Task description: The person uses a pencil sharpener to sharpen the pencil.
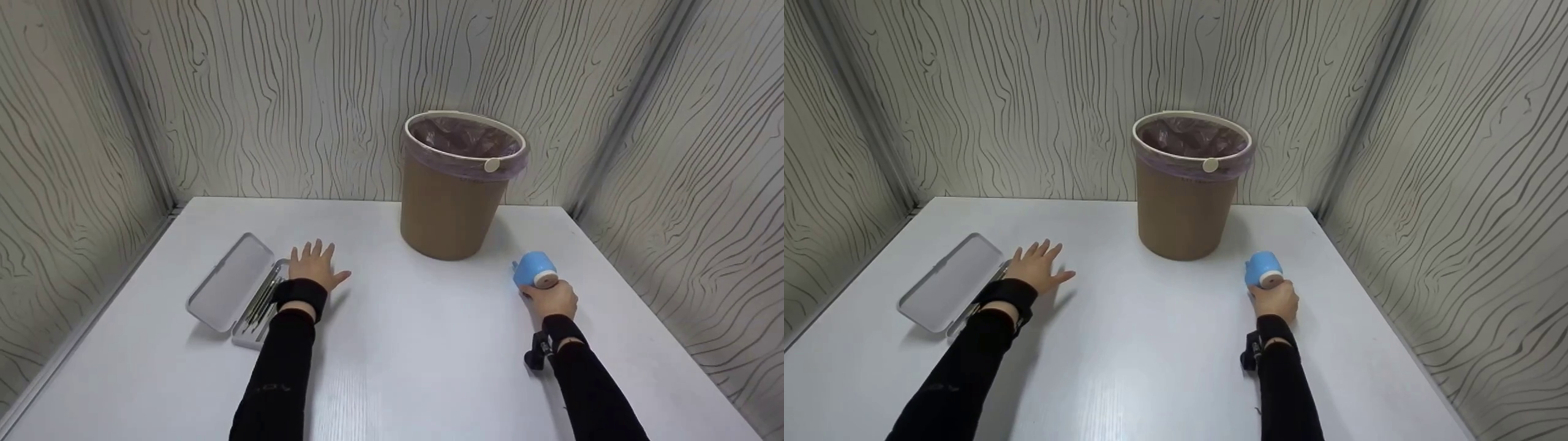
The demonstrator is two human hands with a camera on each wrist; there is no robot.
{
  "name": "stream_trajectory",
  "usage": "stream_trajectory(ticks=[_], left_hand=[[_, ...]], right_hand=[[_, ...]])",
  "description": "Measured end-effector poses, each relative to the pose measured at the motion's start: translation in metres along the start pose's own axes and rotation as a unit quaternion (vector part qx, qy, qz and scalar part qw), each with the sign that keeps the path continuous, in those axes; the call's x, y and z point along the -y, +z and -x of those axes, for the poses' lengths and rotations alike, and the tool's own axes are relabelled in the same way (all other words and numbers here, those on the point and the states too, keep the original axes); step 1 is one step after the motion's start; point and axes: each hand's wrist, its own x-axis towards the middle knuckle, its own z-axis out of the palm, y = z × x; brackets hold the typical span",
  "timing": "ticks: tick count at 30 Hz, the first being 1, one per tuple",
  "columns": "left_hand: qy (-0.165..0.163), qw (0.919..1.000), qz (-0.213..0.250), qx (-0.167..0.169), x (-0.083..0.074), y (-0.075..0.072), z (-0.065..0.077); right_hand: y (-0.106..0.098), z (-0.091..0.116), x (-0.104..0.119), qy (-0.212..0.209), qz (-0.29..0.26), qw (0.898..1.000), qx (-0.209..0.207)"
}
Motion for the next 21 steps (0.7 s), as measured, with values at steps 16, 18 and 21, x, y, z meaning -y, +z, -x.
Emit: stream_trajectory(ticks=[16, 18, 21], left_hand=[[-0.001, 0.9999, 0.008, 0.014, -0.002, -0.002, 0.000], [-0.001, 0.9999, 0.008, 0.011, -0.002, -0.002, 0.000], [0.002, 1.0000, 0.005, 0.007, -0.002, 0.000, 0.001]], right_hand=[[0.001, -0.010, 0.022, -0.052, 0.030, 0.998, -0.031], [0.004, -0.012, 0.031, -0.097, 0.048, 0.993, -0.046], [0.009, -0.013, 0.044, -0.165, 0.085, 0.982, -0.046]])
